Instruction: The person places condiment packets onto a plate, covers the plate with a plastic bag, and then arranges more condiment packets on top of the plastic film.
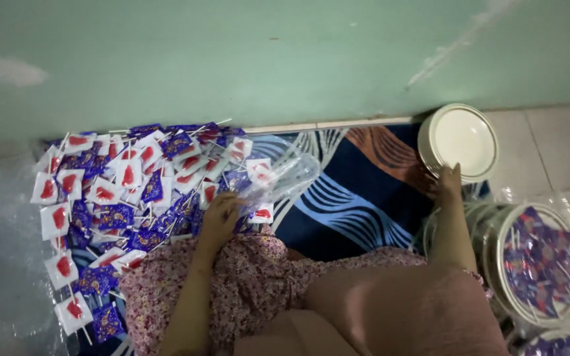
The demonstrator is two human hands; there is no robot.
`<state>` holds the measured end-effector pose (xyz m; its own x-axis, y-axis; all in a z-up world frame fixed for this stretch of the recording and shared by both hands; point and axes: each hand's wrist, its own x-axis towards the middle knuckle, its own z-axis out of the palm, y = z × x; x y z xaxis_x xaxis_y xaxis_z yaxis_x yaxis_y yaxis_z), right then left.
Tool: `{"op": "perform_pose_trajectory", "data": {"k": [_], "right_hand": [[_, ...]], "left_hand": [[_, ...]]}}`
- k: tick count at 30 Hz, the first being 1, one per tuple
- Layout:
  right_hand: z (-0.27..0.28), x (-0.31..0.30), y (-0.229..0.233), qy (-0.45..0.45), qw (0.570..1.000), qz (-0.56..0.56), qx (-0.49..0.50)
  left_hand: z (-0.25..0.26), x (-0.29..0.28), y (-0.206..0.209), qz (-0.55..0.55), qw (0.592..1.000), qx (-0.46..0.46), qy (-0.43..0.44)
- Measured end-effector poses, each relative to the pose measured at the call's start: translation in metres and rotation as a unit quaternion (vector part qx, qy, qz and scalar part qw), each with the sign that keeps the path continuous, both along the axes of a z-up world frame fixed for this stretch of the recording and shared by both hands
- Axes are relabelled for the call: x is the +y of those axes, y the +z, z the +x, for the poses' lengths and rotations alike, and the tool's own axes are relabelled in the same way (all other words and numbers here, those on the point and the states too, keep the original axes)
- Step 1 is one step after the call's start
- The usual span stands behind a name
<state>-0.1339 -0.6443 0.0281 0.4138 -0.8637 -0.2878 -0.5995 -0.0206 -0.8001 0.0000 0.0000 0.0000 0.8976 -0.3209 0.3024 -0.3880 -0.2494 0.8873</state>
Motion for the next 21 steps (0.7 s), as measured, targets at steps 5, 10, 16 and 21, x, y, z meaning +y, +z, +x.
{"op": "perform_pose_trajectory", "data": {"k": [5,10,16,21], "right_hand": [[0.001,-0.098,-0.087,-0.028,0.966,-0.215,0.142],[0.021,-0.026,-0.016,-0.169,0.974,-0.147,0.020],[0.038,-0.035,0.002,-0.444,0.821,0.090,-0.347],[0.024,-0.038,0.013,-0.389,0.762,0.274,-0.439]], "left_hand": [[-0.004,-0.002,0.020,0.011,0.999,0.045,-0.009],[0.001,-0.004,0.028,0.037,0.998,0.047,-0.015],[-0.005,-0.002,0.015,0.041,0.996,0.078,-0.035],[-0.011,-0.002,0.028,0.056,0.997,0.055,-0.013]]}}
